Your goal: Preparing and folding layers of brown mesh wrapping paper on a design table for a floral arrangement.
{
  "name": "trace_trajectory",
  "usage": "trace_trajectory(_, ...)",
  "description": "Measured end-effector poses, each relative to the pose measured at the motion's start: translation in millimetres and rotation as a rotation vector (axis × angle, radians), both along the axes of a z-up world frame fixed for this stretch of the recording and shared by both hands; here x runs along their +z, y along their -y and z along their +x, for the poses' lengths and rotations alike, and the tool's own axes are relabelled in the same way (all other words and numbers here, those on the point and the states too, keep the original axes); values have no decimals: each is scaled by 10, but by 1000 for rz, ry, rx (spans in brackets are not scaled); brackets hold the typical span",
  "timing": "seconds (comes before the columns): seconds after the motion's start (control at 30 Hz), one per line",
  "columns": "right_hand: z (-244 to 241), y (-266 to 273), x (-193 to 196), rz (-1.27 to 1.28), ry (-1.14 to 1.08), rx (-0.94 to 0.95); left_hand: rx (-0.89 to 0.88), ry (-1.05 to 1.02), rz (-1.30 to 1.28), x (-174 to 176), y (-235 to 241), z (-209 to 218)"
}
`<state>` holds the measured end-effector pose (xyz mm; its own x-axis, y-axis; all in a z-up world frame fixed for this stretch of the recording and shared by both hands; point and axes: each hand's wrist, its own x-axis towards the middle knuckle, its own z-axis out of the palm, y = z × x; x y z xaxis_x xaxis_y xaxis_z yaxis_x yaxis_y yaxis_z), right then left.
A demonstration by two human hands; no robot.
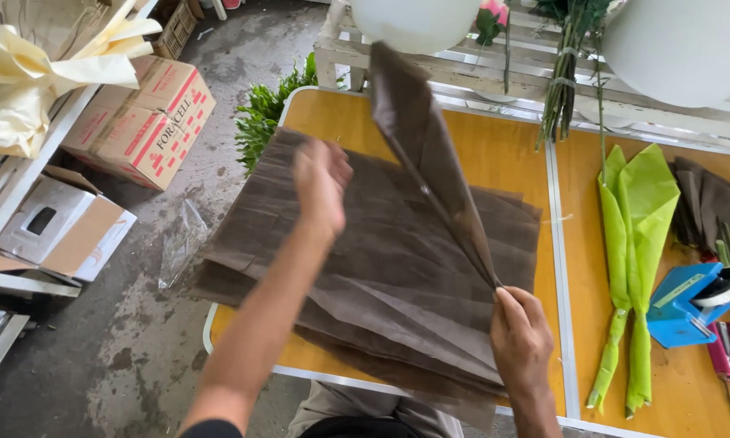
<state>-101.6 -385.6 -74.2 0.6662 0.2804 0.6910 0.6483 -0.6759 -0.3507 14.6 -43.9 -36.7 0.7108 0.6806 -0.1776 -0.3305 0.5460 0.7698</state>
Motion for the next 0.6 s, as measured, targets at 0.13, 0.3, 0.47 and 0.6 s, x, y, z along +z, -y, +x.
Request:
trace_trajectory(0.13, -9, -416, 34, 82, -179, -65, -436, -341, -267, -175, 1159, -859)
trace_trajectory(0.3, -172, -740, -241, 177, -288, -80, -593, -102, -540, -889, 1804, -1239)
trace_trajectory(0.47, -331, -725, -251, 243, -427, -150, -547, -100, -583, -1006, 1821, -1384)
trace_trajectory(0.6, -387, -709, -138, 286, -405, -64, -540, 12, -543, -998, 1707, -1331)
